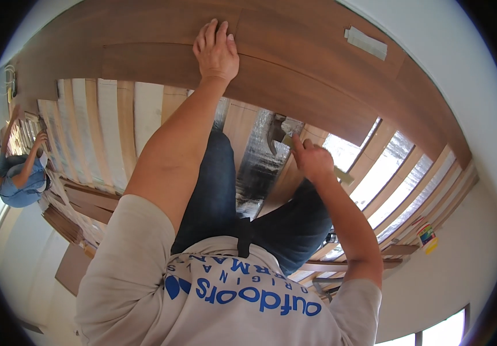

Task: The person installs wooden floorboards by applying adhesive to the edges, positioning them on the floor, and securing them using a hammer and a pneumatic nail gun.

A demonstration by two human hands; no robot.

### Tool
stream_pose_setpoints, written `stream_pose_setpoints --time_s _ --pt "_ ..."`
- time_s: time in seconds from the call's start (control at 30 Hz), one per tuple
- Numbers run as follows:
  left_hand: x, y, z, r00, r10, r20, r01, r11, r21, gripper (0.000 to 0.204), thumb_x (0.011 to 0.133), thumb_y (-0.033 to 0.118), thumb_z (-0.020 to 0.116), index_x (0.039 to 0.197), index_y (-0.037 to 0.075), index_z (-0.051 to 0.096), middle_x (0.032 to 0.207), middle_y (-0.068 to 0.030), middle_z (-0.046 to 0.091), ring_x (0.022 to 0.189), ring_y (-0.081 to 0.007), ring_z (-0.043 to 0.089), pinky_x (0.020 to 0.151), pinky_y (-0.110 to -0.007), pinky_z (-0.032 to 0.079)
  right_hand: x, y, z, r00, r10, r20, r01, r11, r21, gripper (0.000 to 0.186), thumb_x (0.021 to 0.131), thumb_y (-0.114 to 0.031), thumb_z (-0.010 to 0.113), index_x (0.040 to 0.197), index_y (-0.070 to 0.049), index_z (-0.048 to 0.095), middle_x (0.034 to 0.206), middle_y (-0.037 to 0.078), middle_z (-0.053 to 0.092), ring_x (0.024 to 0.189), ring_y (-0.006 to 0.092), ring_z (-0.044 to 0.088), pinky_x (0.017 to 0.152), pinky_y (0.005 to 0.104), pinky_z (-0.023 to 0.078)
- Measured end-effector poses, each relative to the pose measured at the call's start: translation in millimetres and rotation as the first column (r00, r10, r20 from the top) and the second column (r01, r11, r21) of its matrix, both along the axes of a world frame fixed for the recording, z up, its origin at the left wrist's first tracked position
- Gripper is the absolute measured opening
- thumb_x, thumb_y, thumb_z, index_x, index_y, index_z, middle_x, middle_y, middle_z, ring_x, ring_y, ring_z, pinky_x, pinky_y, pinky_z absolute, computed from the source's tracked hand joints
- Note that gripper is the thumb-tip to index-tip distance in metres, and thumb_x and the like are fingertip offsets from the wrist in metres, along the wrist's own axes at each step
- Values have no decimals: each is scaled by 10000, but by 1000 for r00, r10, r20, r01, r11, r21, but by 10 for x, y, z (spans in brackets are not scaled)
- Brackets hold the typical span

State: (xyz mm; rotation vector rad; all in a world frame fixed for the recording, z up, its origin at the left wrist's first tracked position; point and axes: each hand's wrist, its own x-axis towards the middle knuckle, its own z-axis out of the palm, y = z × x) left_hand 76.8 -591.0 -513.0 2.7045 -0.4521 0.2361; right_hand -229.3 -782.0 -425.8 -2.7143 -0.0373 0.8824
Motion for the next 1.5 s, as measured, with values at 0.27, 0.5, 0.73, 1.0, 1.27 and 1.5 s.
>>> stream_pose_setpoints --time_s 0.27,0.5,0.73,1.0,1.27,1.5 --pt "8 112 69 999 22 -33 -20 997 72 422 1000 263 528 1396 121 565 1516 -117 462 1445 -327 371 1172 -560 262 9 153 68 1000 16 1 -16 998 -55 448 1000 -375 605 1385 -151 554 943 121 671 740 329 713 597 450 589" --pt "19 174 185 993 32 -117 -38 998 -45 429 1014 256 523 1405 83 556 1527 -138 438 1458 -326 350 1193 -547 244 497 1036 3 983 114 147 -135 981 140 486 957 -334 677 1393 -150 567 864 92 634 684 300 674 562 441 549" --pt "4 266 304 993 29 -118 -41 994 -100 406 1021 244 549 1396 89 572 1528 -130 449 1453 -296 354 1207 -495 239 1101 1503 -151 920 342 -190 -308 933 185 342 953 -309 574 1174 -56 641 1001 172 697 821 357 726 687 466 601" --pt "28 243 353 968 -11 -249 -18 993 -115 443 1005 184 528 1443 119 540 1599 -117 369 1511 -278 269 1236 -472 175 863 1527 -348 986 131 -103 -105 968 227 428 893 -445 651 1121 -86 695 999 183 733 840 365 736 699 459 603" --pt "20 334 358 962 -23 -270 -16 990 -143 497 956 162 554 1452 133 538 1616 -117 356 1525 -280 253 1244 -472 155 1067 1510 -347 983 175 -56 -170 981 90 403 930 -392 626 1232 -127 655 1062 145 691 844 340 731 687 474 597" --pt "27 0 163 966 -45 -255 -2 984 -179 516 938 197 561 1453 161 545 1579 -132 426 1515 -328 308 1208 -580 261 851 1403 -218 995 -13 -100 33 979 199 476 915 -314 673 1330 -114 554 1008 178 703 786 387 719 655 493 592"
